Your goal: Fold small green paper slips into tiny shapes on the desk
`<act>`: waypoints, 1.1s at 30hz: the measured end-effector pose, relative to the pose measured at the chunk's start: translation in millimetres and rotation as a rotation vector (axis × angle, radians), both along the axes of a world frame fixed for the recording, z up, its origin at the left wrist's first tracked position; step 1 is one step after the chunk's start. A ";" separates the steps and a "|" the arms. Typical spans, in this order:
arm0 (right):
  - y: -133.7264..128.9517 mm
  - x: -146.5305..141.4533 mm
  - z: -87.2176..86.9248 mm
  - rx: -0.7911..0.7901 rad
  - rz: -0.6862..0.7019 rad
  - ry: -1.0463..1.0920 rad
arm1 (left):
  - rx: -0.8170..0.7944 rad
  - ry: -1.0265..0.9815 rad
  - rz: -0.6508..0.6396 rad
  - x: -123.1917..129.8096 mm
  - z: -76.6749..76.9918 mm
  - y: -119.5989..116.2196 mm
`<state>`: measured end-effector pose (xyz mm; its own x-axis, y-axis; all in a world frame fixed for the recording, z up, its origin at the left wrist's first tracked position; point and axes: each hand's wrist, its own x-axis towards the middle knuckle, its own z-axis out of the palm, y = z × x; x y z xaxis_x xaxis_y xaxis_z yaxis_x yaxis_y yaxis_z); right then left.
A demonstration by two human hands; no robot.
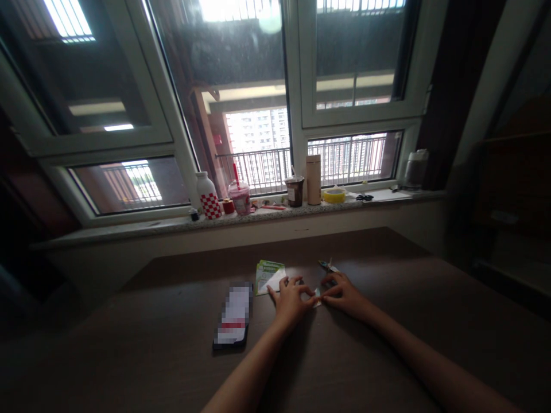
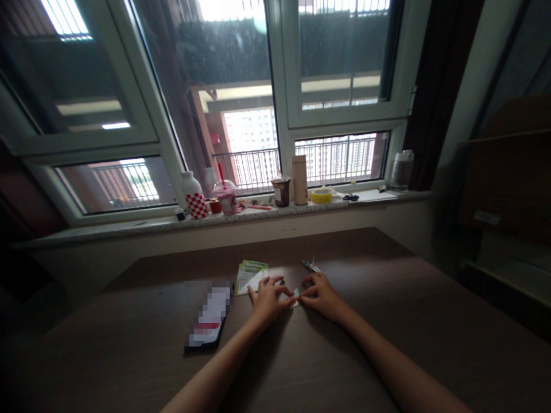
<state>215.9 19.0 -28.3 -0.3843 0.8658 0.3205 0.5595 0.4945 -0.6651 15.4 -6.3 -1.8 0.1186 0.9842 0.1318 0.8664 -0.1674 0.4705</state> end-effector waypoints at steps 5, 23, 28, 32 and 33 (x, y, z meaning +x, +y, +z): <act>2.7 -2.0 -4.5 0.033 -0.055 -0.012 | -0.007 0.013 -0.010 0.5 2.9 -2.1; 4.7 2.9 -6.3 0.037 -0.088 0.087 | -0.031 0.035 -0.005 1.6 5.1 -3.3; 3.9 0.3 -7.5 0.065 -0.069 0.029 | -0.036 0.036 -0.013 1.0 5.2 -3.5; 4.6 -3.8 -7.9 0.096 -0.121 -0.030 | -0.017 0.022 -0.017 0.3 2.4 -1.8; 5.1 -4.7 -7.6 0.102 -0.137 -0.040 | -0.015 0.019 -0.018 0.2 1.6 -1.3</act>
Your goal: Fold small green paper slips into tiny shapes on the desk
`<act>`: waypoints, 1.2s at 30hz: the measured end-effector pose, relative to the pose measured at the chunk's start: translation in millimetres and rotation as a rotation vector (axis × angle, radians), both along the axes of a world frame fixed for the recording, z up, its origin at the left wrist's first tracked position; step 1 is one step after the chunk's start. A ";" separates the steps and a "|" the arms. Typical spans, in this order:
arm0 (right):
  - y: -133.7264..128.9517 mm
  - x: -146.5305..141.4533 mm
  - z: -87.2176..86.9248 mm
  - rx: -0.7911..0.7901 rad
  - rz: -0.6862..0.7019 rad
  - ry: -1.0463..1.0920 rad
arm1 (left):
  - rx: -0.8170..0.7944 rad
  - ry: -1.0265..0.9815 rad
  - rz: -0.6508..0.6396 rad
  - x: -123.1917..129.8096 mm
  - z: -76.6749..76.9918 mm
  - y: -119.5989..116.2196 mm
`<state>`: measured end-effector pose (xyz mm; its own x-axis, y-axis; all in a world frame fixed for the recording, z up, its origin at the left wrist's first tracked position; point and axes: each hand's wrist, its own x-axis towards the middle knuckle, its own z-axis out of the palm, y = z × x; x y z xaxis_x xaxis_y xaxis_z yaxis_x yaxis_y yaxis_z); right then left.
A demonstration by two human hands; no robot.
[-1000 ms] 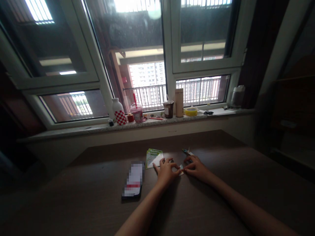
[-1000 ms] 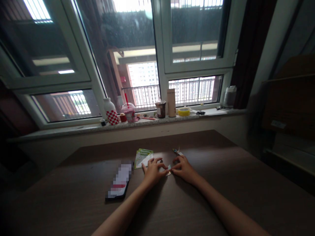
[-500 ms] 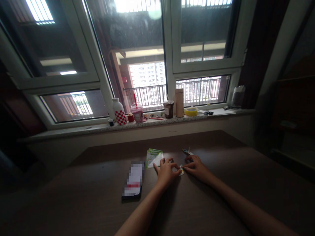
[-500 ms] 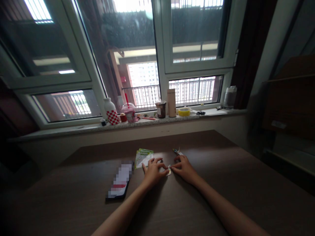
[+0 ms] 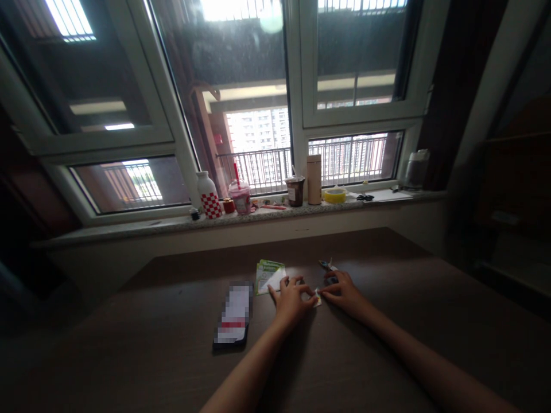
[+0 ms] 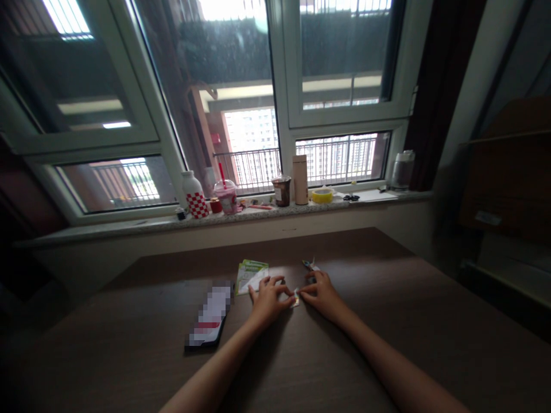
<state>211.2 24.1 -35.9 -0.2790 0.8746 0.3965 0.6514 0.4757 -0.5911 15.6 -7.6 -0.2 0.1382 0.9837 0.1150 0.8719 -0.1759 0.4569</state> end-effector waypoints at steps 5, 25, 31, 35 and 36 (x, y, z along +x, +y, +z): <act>1.8 -1.8 2.3 -0.013 -0.028 -0.024 | 0.017 -0.012 0.002 -0.3 -3.2 1.9; 2.0 -3.7 2.3 -0.021 -0.059 -0.044 | 0.034 -0.014 -0.003 -0.4 -4.6 1.0; 4.5 -2.6 -3.5 -0.011 -0.061 -0.037 | 0.026 0.000 0.002 -0.3 -4.6 1.2; 4.7 -4.1 -4.9 0.004 -0.076 0.000 | 0.039 -0.024 -0.004 -1.4 -6.6 2.1; 4.5 -5.4 -4.2 0.005 -0.089 0.002 | 0.040 -0.026 -0.005 -1.6 -7.2 2.3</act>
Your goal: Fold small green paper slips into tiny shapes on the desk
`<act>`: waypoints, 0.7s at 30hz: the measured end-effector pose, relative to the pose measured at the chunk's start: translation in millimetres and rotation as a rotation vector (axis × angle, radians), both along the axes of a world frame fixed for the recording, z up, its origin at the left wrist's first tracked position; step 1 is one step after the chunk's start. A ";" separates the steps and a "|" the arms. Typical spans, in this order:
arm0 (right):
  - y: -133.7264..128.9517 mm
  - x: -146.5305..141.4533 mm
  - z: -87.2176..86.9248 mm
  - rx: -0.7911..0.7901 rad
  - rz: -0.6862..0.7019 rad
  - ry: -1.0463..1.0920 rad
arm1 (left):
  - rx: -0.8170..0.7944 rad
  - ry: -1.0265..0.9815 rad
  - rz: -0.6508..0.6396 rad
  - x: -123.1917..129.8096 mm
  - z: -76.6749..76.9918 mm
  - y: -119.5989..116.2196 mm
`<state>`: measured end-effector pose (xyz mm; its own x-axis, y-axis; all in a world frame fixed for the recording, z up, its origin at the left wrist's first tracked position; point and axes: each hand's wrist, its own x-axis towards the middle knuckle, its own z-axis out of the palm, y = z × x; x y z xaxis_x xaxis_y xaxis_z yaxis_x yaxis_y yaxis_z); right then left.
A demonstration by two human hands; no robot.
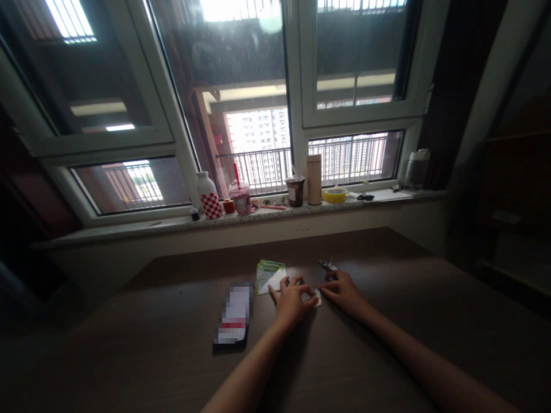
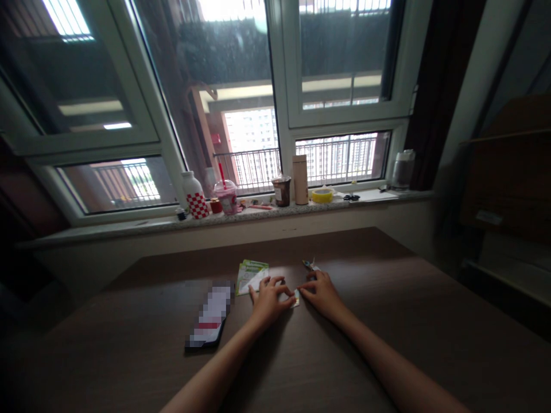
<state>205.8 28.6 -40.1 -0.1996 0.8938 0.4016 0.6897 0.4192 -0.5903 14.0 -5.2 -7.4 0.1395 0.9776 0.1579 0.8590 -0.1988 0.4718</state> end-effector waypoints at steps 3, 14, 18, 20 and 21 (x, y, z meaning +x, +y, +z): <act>-0.8 -5.1 4.2 -0.002 -0.035 -0.023 | 0.001 0.009 0.002 -0.2 -1.2 0.5; -4.9 -11.0 13.0 -0.035 -0.057 -0.096 | 0.008 0.035 0.011 0.7 2.1 -2.4; -5.3 -8.5 12.5 -0.051 -0.019 -0.095 | 0.016 0.045 0.015 0.5 1.2 -3.0; -4.8 -6.8 11.4 -0.061 0.000 -0.094 | 0.012 0.056 0.013 0.3 1.6 -3.3; -4.5 -5.9 10.7 -0.063 0.012 -0.095 | 0.010 0.059 0.012 0.2 2.0 -3.5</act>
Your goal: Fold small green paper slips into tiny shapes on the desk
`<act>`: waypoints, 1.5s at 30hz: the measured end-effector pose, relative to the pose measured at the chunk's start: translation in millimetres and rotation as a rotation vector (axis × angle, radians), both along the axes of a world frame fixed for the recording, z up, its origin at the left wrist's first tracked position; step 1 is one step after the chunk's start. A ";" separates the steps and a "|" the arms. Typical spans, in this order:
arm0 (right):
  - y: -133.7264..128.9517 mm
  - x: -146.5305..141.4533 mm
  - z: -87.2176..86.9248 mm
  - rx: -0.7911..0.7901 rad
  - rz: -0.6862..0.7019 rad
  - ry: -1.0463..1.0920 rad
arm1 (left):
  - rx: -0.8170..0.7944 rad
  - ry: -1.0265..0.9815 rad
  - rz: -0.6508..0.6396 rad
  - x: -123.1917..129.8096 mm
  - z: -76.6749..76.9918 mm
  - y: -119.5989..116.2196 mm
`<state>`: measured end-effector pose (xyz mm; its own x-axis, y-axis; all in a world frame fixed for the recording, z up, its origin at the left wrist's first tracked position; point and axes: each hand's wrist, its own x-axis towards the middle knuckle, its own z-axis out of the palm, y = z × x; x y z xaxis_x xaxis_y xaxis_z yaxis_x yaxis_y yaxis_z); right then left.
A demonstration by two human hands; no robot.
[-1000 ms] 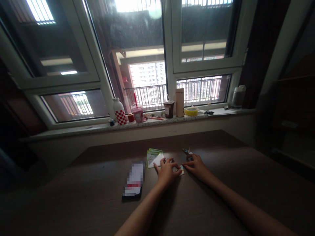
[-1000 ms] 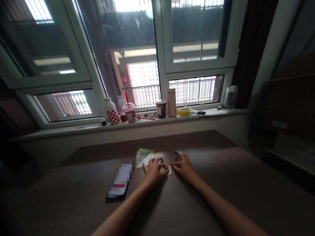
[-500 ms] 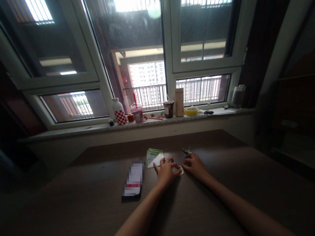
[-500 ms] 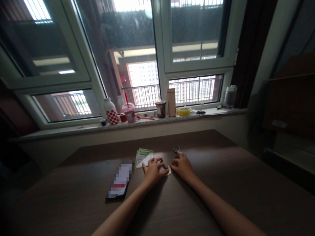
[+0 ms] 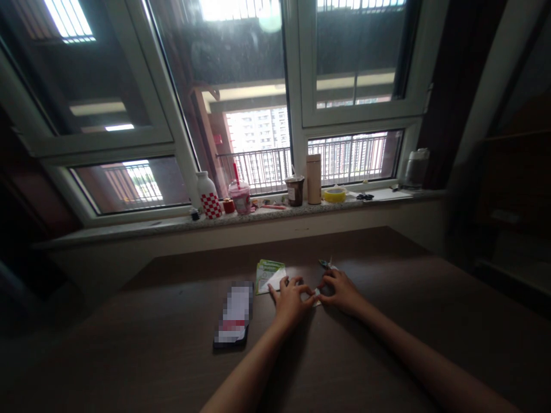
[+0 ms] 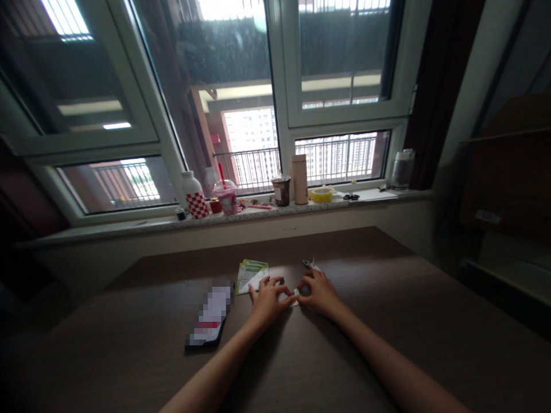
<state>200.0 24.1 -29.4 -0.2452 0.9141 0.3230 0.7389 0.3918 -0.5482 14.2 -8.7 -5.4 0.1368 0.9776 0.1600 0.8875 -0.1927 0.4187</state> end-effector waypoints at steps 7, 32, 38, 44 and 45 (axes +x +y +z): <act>-1.6 7.6 -3.5 0.019 0.092 0.021 | -0.016 -0.020 0.009 -0.1 3.3 -1.8; -6.0 13.1 -4.3 0.005 0.122 0.143 | -0.023 -0.061 0.003 -0.1 1.4 1.1; -3.9 7.7 -1.8 0.054 0.009 0.065 | -0.049 -0.007 0.009 1.0 4.2 0.2; -8.2 3.8 2.9 0.071 -0.065 -0.013 | -0.042 -0.015 0.003 0.8 2.3 0.8; -8.9 3.3 3.1 0.071 -0.072 -0.019 | -0.036 -0.020 0.002 0.6 1.6 1.1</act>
<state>203.3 15.2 -26.3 -0.1861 0.9045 0.3838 0.7766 0.3747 -0.5064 14.8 -7.6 -3.8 0.1319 0.9831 0.1273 0.8792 -0.1753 0.4430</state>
